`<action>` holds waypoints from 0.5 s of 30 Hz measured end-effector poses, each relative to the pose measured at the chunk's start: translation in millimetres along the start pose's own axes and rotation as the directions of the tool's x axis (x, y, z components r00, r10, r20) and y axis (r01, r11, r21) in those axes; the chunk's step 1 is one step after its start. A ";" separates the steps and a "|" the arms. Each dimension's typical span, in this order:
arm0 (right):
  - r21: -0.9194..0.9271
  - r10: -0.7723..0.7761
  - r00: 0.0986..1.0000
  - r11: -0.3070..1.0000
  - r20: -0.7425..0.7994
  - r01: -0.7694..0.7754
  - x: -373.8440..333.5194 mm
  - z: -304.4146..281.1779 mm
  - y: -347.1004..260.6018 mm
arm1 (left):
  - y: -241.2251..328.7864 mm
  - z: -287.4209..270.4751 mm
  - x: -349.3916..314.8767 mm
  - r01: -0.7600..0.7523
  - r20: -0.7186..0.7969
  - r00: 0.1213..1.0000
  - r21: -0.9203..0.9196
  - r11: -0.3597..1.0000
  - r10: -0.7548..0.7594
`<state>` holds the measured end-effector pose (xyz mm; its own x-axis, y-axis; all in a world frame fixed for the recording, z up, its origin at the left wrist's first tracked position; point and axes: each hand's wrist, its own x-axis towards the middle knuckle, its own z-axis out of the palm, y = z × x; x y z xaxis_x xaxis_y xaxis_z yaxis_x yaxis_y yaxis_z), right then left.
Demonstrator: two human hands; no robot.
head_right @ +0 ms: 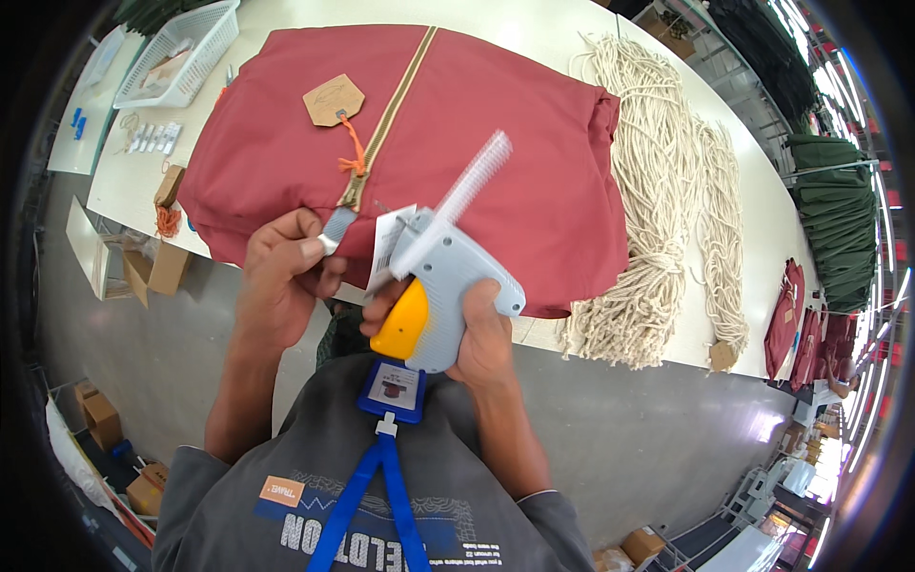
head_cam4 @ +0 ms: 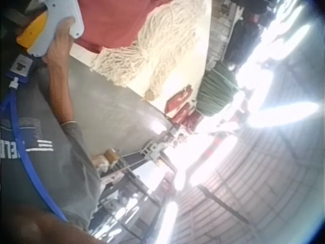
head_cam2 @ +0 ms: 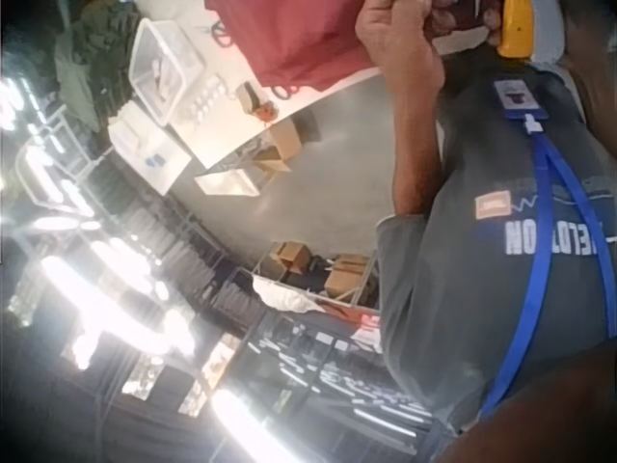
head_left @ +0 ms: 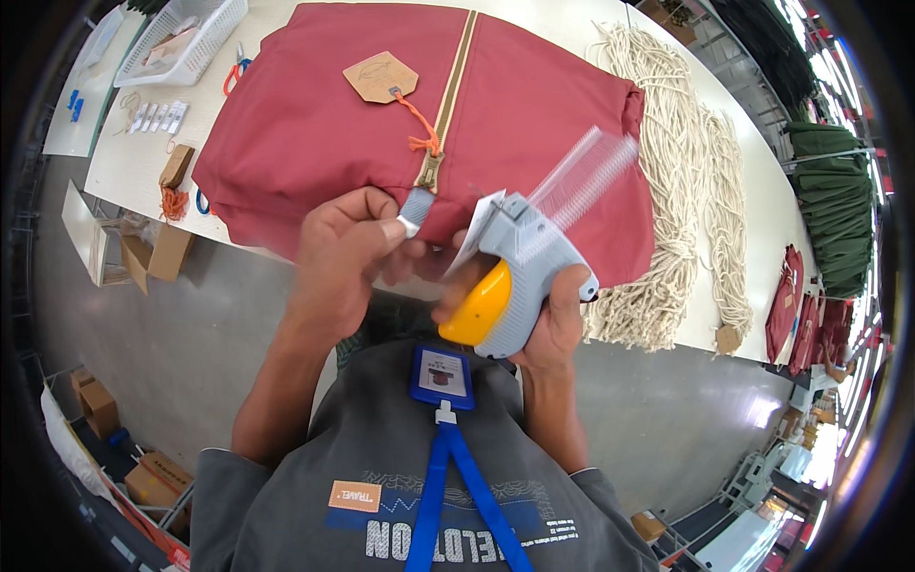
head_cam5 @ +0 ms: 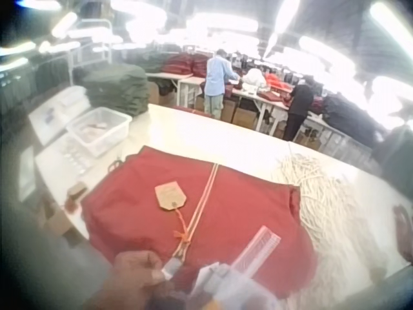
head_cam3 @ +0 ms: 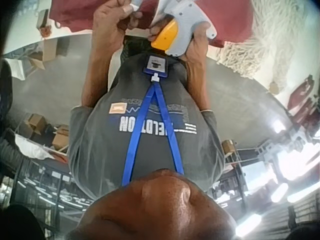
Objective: The person uses a hot glue gun to attach a white label to a maroon garment. They then thread a white rope through the garment's drawstring channel, tie the ends, and trim the excess with scissors.
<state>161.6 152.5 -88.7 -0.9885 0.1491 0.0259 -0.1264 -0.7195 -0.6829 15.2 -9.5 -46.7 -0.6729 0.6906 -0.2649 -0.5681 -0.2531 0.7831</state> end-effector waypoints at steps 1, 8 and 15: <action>0.019 -0.009 1.000 1.000 -0.016 0.010 4.9 -0.7 0.1 | 4.7 0.5 -4.7 -0.028 -0.022 0.999 0.043 0.999 0.029; 0.025 -0.057 0.998 0.998 -0.008 0.058 27.1 -24.5 3.8 | -2.1 1.5 -2.2 -0.046 -0.121 0.989 0.291 0.956 0.085; 0.084 -0.071 0.991 0.995 0.115 0.061 19.0 -33.6 2.6 | -15.0 2.9 -12.6 -0.453 0.101 0.807 0.736 0.502 0.581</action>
<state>145.2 176.2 -114.6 -0.9800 0.1208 0.1581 -0.1935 -0.7636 -0.6160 33.6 -12.4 -53.4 -0.8258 0.4789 0.2979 0.3687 0.0586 0.9277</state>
